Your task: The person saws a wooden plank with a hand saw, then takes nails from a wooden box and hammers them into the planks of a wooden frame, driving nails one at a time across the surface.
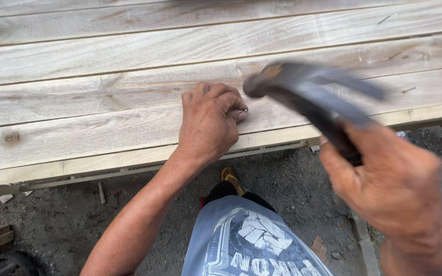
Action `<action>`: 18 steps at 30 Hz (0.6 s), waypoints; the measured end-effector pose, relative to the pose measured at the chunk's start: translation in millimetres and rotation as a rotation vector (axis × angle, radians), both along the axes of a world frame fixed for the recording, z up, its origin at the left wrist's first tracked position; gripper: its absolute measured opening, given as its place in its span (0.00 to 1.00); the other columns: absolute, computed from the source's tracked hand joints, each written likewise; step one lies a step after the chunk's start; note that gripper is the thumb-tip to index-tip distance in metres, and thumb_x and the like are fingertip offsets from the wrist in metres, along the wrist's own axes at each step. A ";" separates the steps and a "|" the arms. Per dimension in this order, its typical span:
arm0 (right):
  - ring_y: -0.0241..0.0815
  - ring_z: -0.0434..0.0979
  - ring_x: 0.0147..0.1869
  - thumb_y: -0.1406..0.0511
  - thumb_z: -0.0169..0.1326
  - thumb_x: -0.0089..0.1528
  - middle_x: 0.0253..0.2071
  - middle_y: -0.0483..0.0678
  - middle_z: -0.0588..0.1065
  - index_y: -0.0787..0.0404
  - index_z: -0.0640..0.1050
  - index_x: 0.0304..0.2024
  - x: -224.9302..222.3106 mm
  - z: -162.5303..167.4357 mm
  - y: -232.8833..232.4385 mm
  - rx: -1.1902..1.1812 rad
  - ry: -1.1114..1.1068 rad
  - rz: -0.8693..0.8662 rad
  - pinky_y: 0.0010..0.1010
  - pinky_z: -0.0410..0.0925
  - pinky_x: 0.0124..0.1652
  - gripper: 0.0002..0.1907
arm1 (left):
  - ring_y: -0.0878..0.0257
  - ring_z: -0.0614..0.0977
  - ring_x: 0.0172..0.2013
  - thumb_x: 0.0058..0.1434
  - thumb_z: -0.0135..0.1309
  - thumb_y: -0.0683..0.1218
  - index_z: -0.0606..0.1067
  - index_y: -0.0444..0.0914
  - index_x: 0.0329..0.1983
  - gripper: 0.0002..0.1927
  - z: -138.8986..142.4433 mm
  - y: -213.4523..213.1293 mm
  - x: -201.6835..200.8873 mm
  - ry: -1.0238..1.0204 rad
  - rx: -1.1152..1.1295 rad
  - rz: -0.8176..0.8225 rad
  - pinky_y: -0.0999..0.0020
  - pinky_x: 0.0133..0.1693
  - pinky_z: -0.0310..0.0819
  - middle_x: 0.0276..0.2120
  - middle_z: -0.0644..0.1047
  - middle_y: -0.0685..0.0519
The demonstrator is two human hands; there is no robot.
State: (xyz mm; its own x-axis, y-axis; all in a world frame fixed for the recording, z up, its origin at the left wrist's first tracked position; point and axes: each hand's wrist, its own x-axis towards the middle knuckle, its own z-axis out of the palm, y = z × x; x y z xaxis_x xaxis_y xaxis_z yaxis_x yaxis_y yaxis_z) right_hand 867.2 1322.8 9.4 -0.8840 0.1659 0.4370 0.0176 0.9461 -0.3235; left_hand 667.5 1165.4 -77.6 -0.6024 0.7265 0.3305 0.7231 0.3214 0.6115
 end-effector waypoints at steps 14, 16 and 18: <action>0.31 0.72 0.20 0.64 0.56 0.64 0.23 0.43 0.77 0.66 0.73 0.65 -34.1 -29.7 22.1 -0.244 -0.160 -0.071 0.25 0.68 0.20 0.26 | 0.54 0.79 0.42 0.56 0.54 0.37 0.81 0.37 0.39 0.09 39.2 7.5 -35.3 -0.245 -0.250 -0.140 0.57 0.45 0.74 0.42 0.80 0.51; 0.32 0.70 0.15 0.63 0.58 0.61 0.16 0.44 0.73 0.63 0.76 0.47 -43.7 -39.3 27.3 -0.338 -0.194 -0.155 0.28 0.63 0.15 0.14 | 0.54 0.82 0.39 0.58 0.52 0.36 0.81 0.37 0.42 0.11 57.5 15.3 -69.6 -0.139 -0.192 -0.187 0.57 0.42 0.79 0.41 0.80 0.48; 0.32 0.68 0.12 0.63 0.59 0.60 0.13 0.44 0.71 0.61 0.78 0.36 -56.5 -49.4 33.7 -0.449 -0.204 -0.143 0.28 0.60 0.12 0.08 | 0.54 0.82 0.36 0.62 0.52 0.36 0.82 0.36 0.44 0.11 72.8 33.7 -108.8 0.125 0.004 -0.160 0.55 0.38 0.78 0.39 0.81 0.45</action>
